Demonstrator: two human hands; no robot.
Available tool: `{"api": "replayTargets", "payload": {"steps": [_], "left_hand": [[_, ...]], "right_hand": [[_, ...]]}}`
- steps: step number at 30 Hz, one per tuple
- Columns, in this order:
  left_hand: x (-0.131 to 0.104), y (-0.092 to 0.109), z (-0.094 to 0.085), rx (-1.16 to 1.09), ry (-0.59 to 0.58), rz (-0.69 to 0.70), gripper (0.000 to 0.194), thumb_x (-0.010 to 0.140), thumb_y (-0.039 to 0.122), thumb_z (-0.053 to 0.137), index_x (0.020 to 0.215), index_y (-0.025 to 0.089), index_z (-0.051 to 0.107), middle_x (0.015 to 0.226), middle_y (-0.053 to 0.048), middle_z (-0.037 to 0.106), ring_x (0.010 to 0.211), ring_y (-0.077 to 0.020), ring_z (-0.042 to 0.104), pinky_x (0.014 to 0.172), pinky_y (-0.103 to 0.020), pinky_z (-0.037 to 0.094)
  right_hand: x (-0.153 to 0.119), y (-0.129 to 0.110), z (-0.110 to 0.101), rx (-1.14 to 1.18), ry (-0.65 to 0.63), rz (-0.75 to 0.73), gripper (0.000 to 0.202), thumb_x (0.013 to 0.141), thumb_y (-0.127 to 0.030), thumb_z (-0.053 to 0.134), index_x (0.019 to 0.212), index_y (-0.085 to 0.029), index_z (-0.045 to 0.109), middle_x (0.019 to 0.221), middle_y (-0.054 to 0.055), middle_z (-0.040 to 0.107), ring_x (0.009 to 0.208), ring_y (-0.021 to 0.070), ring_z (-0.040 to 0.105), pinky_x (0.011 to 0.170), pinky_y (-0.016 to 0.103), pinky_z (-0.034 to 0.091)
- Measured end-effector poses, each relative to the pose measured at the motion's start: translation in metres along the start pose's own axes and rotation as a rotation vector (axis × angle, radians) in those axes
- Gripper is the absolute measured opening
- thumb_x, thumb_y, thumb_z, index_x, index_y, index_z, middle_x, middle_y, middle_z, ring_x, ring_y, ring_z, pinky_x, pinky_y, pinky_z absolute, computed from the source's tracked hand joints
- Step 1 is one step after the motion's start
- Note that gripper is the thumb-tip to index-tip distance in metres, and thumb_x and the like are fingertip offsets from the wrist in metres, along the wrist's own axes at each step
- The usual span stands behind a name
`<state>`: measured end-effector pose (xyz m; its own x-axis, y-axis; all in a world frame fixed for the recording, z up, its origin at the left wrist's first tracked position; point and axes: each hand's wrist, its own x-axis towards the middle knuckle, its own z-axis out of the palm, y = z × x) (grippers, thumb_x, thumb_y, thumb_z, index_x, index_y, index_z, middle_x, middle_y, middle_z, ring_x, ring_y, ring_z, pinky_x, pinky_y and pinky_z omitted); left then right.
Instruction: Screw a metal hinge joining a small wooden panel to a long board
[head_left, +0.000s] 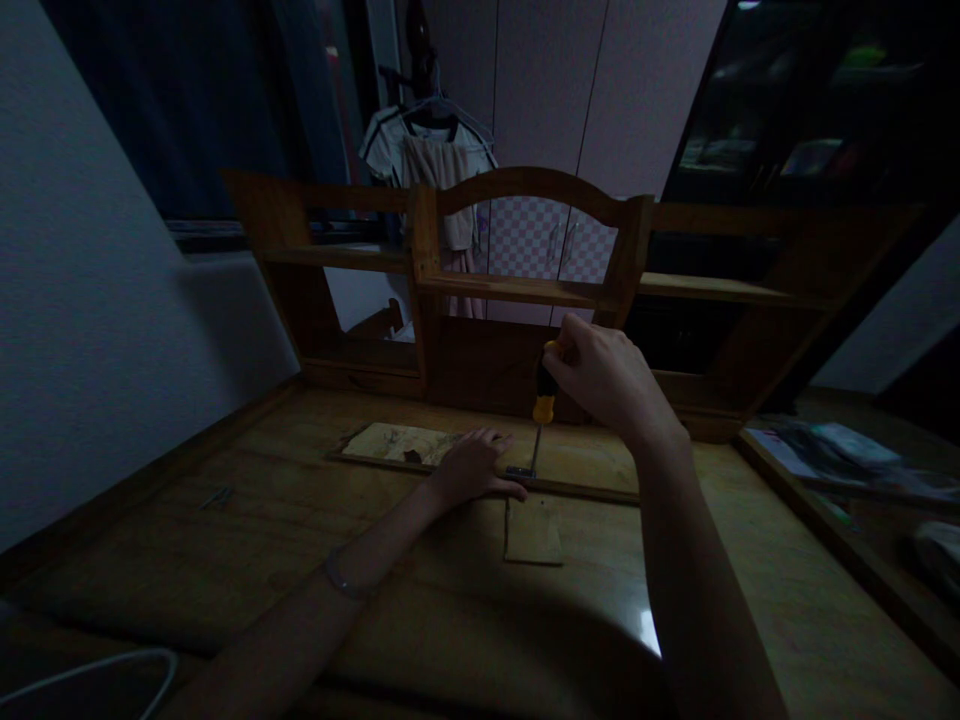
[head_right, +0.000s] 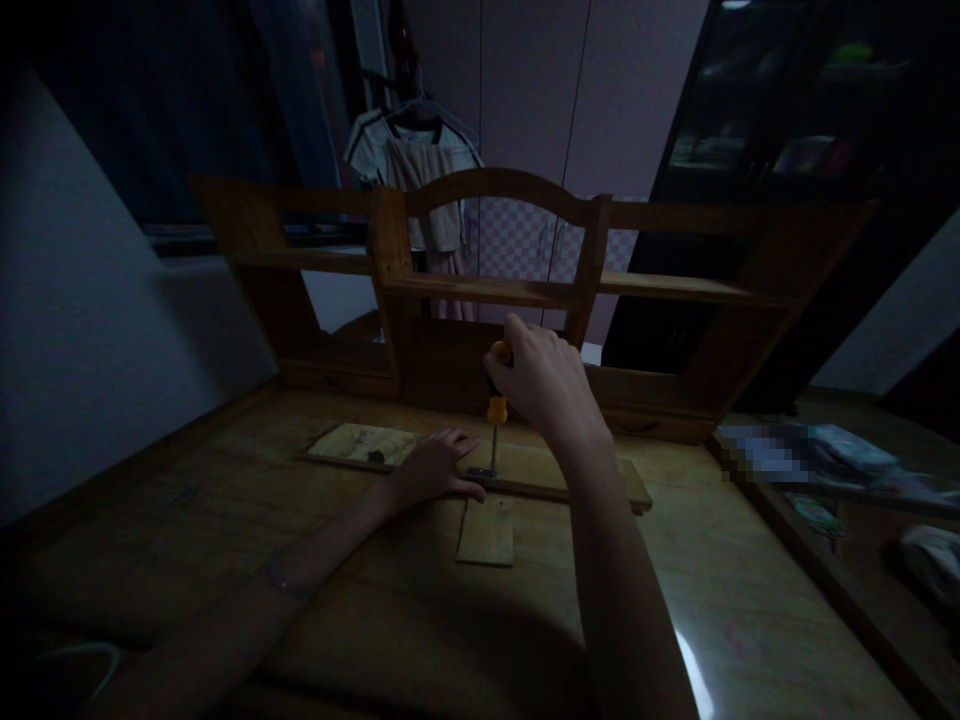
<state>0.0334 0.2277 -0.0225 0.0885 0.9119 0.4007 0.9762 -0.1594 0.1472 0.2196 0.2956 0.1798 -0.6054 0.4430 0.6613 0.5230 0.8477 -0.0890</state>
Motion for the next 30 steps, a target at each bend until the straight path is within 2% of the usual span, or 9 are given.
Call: {"api": "replayTargets", "payload": {"steps": [4, 7, 11, 15, 23, 30], "left_hand": [[-0.0008, 0.0008, -0.0016, -0.004, 0.012, 0.007, 0.098, 0.060, 0.087, 0.059, 0.132, 0.019, 0.056, 0.114, -0.013, 0.062, 0.108, -0.0306, 0.059, 0.094, -0.039, 0.045], [-0.0009, 0.0012, -0.0022, 0.001, 0.010, 0.004, 0.098, 0.060, 0.087, 0.059, 0.131, 0.019, 0.057, 0.113, -0.013, 0.062, 0.107, -0.0304, 0.059, 0.093, -0.039, 0.046], [-0.0008, 0.0009, -0.0015, 0.003, 0.013, 0.005, 0.100, 0.060, 0.088, 0.058, 0.132, 0.019, 0.056, 0.115, -0.014, 0.062, 0.109, -0.0308, 0.059, 0.094, -0.039, 0.046], [-0.0002, 0.0009, -0.0014, 0.014, -0.008, 0.000, 0.103, 0.059, 0.090, 0.056, 0.132, 0.017, 0.057, 0.114, -0.015, 0.063, 0.108, -0.0314, 0.059, 0.095, -0.041, 0.046], [0.0008, 0.0005, -0.0027, 0.006, -0.018, 0.015, 0.101, 0.063, 0.089, 0.056, 0.134, 0.016, 0.055, 0.118, -0.015, 0.062, 0.111, -0.0317, 0.058, 0.096, -0.041, 0.045], [0.0005, -0.0007, 0.0000, 0.022, -0.014, 0.009, 0.104, 0.061, 0.091, 0.053, 0.133, 0.016, 0.056, 0.116, -0.014, 0.063, 0.109, -0.0310, 0.059, 0.096, -0.041, 0.046]], "right_hand": [[0.0014, 0.0023, 0.0015, 0.190, -0.013, -0.058, 0.007, 0.086, -0.025, 0.051, 0.088, -0.022, 0.046, 0.082, 0.004, 0.063, 0.069, 0.0172, 0.056, 0.062, 0.028, 0.036], [0.0018, 0.0034, 0.0040, 0.245, -0.002, -0.072, 0.010, 0.086, -0.023, 0.051, 0.095, -0.022, 0.046, 0.080, 0.002, 0.060, 0.068, 0.0163, 0.056, 0.063, 0.028, 0.038], [0.0024, 0.0047, 0.0070, 0.247, -0.007, -0.093, 0.012, 0.090, -0.024, 0.052, 0.102, -0.023, 0.049, 0.086, 0.002, 0.062, 0.069, 0.0154, 0.055, 0.065, 0.027, 0.040], [0.0031, 0.0060, 0.0081, 0.196, -0.025, -0.090, 0.009, 0.093, -0.029, 0.053, 0.097, -0.022, 0.055, 0.093, 0.006, 0.064, 0.077, 0.0171, 0.058, 0.071, 0.029, 0.042], [0.0002, 0.0065, 0.0019, 0.173, -0.032, -0.101, 0.016, 0.091, -0.018, 0.047, 0.099, -0.017, 0.061, 0.081, 0.006, 0.065, 0.071, 0.0174, 0.060, 0.064, 0.027, 0.040], [0.0029, 0.0091, 0.0058, 0.147, -0.045, -0.069, 0.021, 0.096, -0.030, 0.050, 0.103, -0.019, 0.066, 0.097, 0.009, 0.067, 0.083, 0.0201, 0.063, 0.076, 0.031, 0.045]]}}
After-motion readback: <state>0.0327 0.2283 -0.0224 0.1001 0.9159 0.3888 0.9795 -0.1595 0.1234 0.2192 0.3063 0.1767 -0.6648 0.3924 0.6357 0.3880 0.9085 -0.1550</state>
